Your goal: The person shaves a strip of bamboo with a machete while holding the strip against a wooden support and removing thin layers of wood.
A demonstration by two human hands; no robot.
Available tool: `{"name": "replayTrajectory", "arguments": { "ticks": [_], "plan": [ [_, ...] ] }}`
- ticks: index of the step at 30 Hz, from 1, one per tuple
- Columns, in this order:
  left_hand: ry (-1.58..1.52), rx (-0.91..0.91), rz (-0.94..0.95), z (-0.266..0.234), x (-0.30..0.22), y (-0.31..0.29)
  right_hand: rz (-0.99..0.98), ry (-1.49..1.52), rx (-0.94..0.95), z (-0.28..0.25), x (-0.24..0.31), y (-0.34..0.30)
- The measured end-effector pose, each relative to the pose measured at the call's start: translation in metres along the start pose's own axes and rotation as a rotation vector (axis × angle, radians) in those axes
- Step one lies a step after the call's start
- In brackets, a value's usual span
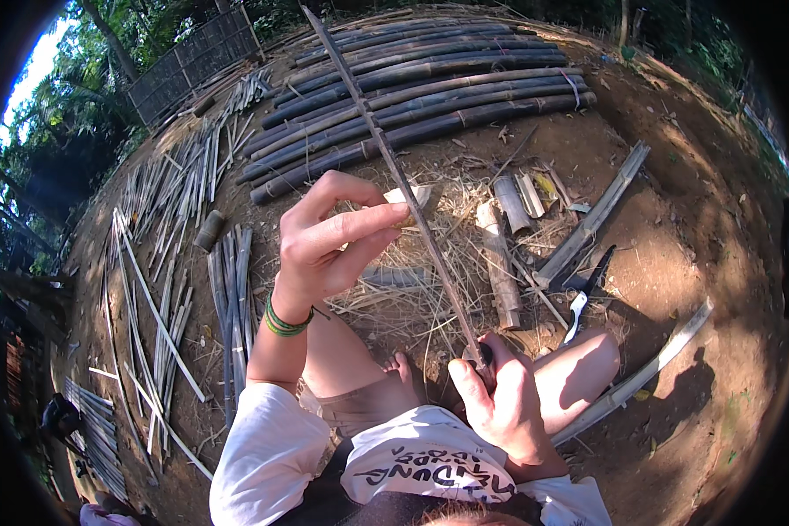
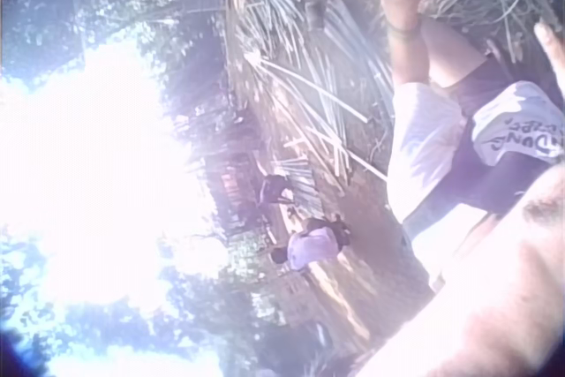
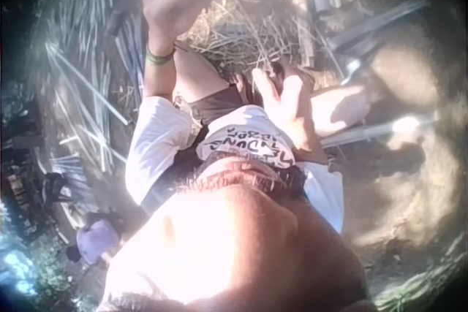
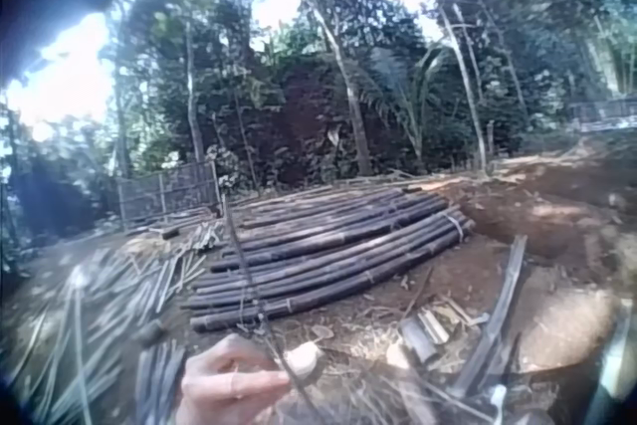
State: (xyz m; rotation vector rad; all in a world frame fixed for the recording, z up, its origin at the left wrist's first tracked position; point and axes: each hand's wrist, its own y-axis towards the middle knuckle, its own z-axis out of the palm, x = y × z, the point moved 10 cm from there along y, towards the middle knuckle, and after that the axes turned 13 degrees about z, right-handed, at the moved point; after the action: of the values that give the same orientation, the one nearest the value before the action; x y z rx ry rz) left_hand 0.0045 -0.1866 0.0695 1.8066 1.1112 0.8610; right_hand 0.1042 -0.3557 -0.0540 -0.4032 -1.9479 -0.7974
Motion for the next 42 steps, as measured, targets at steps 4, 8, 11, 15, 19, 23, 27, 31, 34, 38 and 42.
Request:
{"name": "replayTrajectory", "arguments": {
  "ticks": [4,8,11,15,19,23,27,31,34,38,42],
  "plan": [
    [-0.007,-0.017,-0.008,0.0,0.001,-0.001,0.05,0.058,0.07,-0.001,0.001,0.006],
    [0.013,-0.008,-0.015,0.0,0.003,-0.001,0.208,0.062,0.204,0.007,-0.005,0.012],
    [0.027,0.013,0.005,0.006,0.004,-0.001,0.221,0.047,0.172,0.004,-0.007,0.014],
    [0.016,0.004,0.007,0.001,0.006,0.0,0.209,0.048,0.159,0.003,-0.006,0.014],
    [-0.074,-0.134,-0.068,-0.008,0.012,-0.004,0.211,0.043,0.178,0.004,-0.005,0.016],
    [-0.038,-0.086,-0.056,-0.011,0.013,-0.005,0.018,0.074,0.04,-0.006,0.01,0.015],
    [0.016,-0.011,0.001,-0.007,0.006,0.005,-0.027,0.057,0.028,-0.009,0.013,0.015],
    [0.128,-0.088,0.115,-0.024,0.0,0.024,0.207,0.068,0.172,0.002,-0.006,0.019],
    [0.362,0.079,0.384,-0.025,-0.022,0.069,0.104,0.012,0.118,0.0,0.003,0.019],
    [0.542,0.36,0.681,0.003,-0.022,0.149,-0.03,-0.06,-0.009,-0.011,0.004,0.021],
    [0.603,0.48,0.717,0.014,-0.024,0.196,0.142,-0.035,0.097,-0.005,-0.005,0.032]
  ]
}}
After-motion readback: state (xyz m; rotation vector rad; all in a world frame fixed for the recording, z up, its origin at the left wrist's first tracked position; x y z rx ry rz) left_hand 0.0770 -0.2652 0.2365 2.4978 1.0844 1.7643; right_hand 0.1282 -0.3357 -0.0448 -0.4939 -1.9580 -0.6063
